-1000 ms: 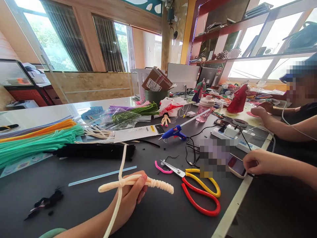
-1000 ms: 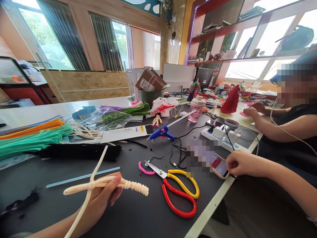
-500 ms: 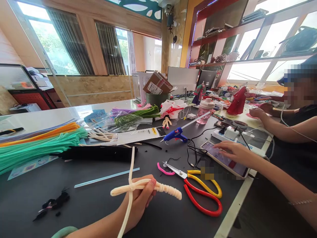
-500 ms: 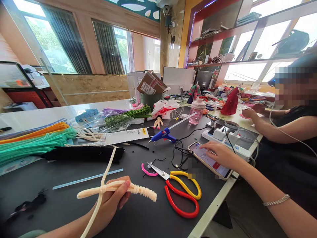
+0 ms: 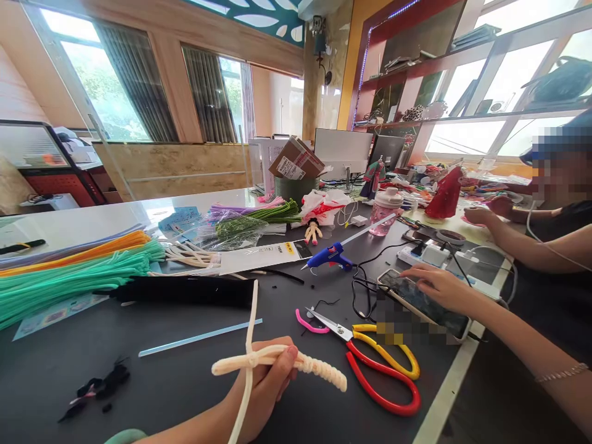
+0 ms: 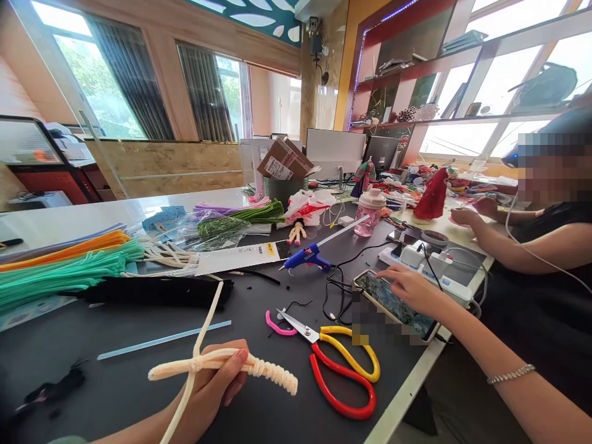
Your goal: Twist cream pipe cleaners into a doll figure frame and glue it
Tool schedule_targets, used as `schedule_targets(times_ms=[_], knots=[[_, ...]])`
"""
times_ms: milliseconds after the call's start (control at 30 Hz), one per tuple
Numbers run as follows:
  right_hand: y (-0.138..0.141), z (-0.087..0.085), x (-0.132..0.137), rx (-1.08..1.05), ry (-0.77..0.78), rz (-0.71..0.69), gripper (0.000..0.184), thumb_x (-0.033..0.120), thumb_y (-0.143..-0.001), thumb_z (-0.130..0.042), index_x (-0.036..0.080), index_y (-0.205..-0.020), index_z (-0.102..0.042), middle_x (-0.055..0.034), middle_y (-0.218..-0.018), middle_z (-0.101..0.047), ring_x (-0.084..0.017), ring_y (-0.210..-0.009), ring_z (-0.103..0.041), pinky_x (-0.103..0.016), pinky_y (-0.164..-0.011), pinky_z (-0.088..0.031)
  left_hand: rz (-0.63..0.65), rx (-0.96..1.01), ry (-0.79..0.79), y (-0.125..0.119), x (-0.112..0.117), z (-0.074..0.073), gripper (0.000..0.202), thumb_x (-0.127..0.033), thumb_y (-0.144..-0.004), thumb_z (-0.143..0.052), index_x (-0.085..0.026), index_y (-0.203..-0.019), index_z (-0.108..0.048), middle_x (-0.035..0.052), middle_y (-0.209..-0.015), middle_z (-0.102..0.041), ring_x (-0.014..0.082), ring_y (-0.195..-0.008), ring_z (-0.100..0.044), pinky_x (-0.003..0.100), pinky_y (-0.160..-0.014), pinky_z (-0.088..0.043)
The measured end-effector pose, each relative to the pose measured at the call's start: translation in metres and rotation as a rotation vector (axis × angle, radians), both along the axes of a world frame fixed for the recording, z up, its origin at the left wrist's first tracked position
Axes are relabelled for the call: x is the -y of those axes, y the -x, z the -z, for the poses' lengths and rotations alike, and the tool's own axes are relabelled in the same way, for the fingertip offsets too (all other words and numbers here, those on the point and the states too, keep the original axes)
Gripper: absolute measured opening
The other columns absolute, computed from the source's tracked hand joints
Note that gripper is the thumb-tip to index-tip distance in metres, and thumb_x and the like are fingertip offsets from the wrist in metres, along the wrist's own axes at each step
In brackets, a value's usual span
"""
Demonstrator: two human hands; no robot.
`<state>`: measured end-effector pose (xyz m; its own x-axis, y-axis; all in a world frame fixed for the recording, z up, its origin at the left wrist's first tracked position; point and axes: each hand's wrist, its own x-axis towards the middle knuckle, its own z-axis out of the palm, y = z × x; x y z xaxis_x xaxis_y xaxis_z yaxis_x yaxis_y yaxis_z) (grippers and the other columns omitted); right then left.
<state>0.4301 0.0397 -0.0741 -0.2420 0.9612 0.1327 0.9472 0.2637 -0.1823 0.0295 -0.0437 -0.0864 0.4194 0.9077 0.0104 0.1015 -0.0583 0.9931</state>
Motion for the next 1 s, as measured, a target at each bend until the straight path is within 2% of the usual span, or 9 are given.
schedule_targets(times_ms=[133, 267, 367, 467, 567, 633, 733, 800, 1000], knots=[[0.005, 0.004, -0.003, -0.017, 0.011, -0.028, 0.042, 0.026, -0.079, -0.037, 0.020, -0.111, -0.064, -0.0117, -0.105, -0.063, -0.025, -0.094, -0.063, -0.039, -0.086, -0.048, -0.006, 0.013, 0.002, -0.001, 0.000, 0.000, 0.052, -0.067, -0.078, -0.042, -0.020, -0.056, -0.040, -0.0060, -0.049, -0.033, 0.0083, -0.044, -0.029, 0.022, -0.040, -0.020], [0.009, 0.005, -0.003, -0.041, 0.011, -0.027, 0.041, 0.031, -0.082, -0.037, 0.021, -0.111, -0.064, -0.0116, -0.112, -0.061, -0.027, -0.104, -0.060, -0.040, -0.093, -0.045, -0.006, 0.004, 0.016, -0.001, 0.000, -0.001, 0.052, -0.068, -0.077, -0.042, -0.020, -0.056, -0.040, -0.0055, -0.050, -0.034, 0.0082, -0.044, -0.029, 0.023, -0.041, -0.020], [0.008, 0.005, 0.000, -0.065, 0.012, 0.022, 0.045, 0.041, -0.086, -0.035, 0.022, -0.120, -0.057, -0.0122, -0.122, -0.058, -0.028, -0.101, -0.062, -0.041, -0.089, -0.049, -0.017, -0.006, 0.030, -0.002, 0.000, -0.003, 0.053, -0.068, -0.076, -0.043, -0.020, -0.056, -0.041, -0.0054, -0.049, -0.034, 0.0086, -0.044, -0.029, 0.023, -0.041, -0.020], [0.005, 0.007, 0.006, -0.074, 0.031, 0.091, 0.058, 0.053, -0.084, -0.039, 0.021, -0.131, -0.046, -0.0153, -0.135, -0.050, -0.031, -0.098, -0.064, -0.043, -0.084, -0.051, -0.010, -0.008, 0.034, -0.001, -0.001, -0.002, 0.053, -0.068, -0.076, -0.042, -0.020, -0.055, -0.040, -0.0056, -0.047, -0.033, 0.0087, -0.044, -0.028, 0.023, -0.041, -0.019], [0.002, 0.008, 0.016, -0.051, 0.064, 0.124, 0.078, 0.061, -0.072, -0.054, 0.018, -0.135, -0.040, -0.0185, -0.138, -0.046, -0.037, -0.113, -0.056, -0.048, -0.092, -0.047, -0.008, -0.012, 0.043, -0.001, 0.000, 0.000, 0.052, -0.068, -0.076, -0.043, -0.020, -0.054, -0.040, -0.0053, -0.048, -0.034, 0.0088, -0.044, -0.028, 0.023, -0.041, -0.019], [0.002, 0.007, 0.021, -0.023, 0.104, 0.129, 0.085, 0.058, -0.066, -0.061, 0.017, -0.137, -0.038, -0.0187, -0.137, -0.047, -0.038, -0.120, -0.050, -0.049, -0.097, -0.043, -0.011, -0.026, 0.047, 0.000, 0.001, 0.000, 0.053, -0.068, -0.076, -0.043, -0.020, -0.054, -0.041, -0.0055, -0.047, -0.033, 0.0088, -0.043, -0.028, 0.023, -0.041, -0.020], [0.003, 0.006, 0.025, 0.005, 0.147, 0.131, 0.083, 0.048, -0.065, -0.062, 0.017, -0.138, -0.035, -0.0181, -0.137, -0.048, -0.037, -0.118, -0.052, -0.048, -0.097, -0.043, -0.005, -0.034, 0.042, -0.001, 0.001, -0.002, 0.053, -0.068, -0.076, -0.042, -0.020, -0.054, -0.041, -0.0057, -0.046, -0.033, 0.0085, -0.042, -0.028, 0.023, -0.041, -0.020], [0.004, 0.007, 0.026, 0.002, 0.121, 0.133, 0.083, 0.043, -0.065, -0.061, 0.015, -0.139, -0.032, -0.0182, -0.135, -0.050, -0.037, -0.116, -0.054, -0.046, -0.095, -0.044, 0.002, -0.024, 0.037, -0.001, 0.001, -0.003, 0.053, -0.068, -0.076, -0.042, -0.020, -0.053, -0.040, -0.0055, -0.046, -0.034, 0.0084, -0.042, -0.028, 0.023, -0.040, -0.020], [0.014, 0.010, 0.021, -0.010, 0.040, 0.150, 0.080, 0.045, -0.066, -0.060, 0.017, -0.137, -0.035, -0.0167, -0.127, -0.056, -0.036, -0.103, -0.061, -0.045, -0.087, -0.048, 0.026, -0.027, -0.004, 0.002, 0.000, 0.002, 0.051, -0.064, -0.081, -0.039, -0.020, -0.054, -0.039, -0.0059, -0.046, -0.032, 0.0088, -0.042, -0.028, 0.023, -0.041, -0.020]])
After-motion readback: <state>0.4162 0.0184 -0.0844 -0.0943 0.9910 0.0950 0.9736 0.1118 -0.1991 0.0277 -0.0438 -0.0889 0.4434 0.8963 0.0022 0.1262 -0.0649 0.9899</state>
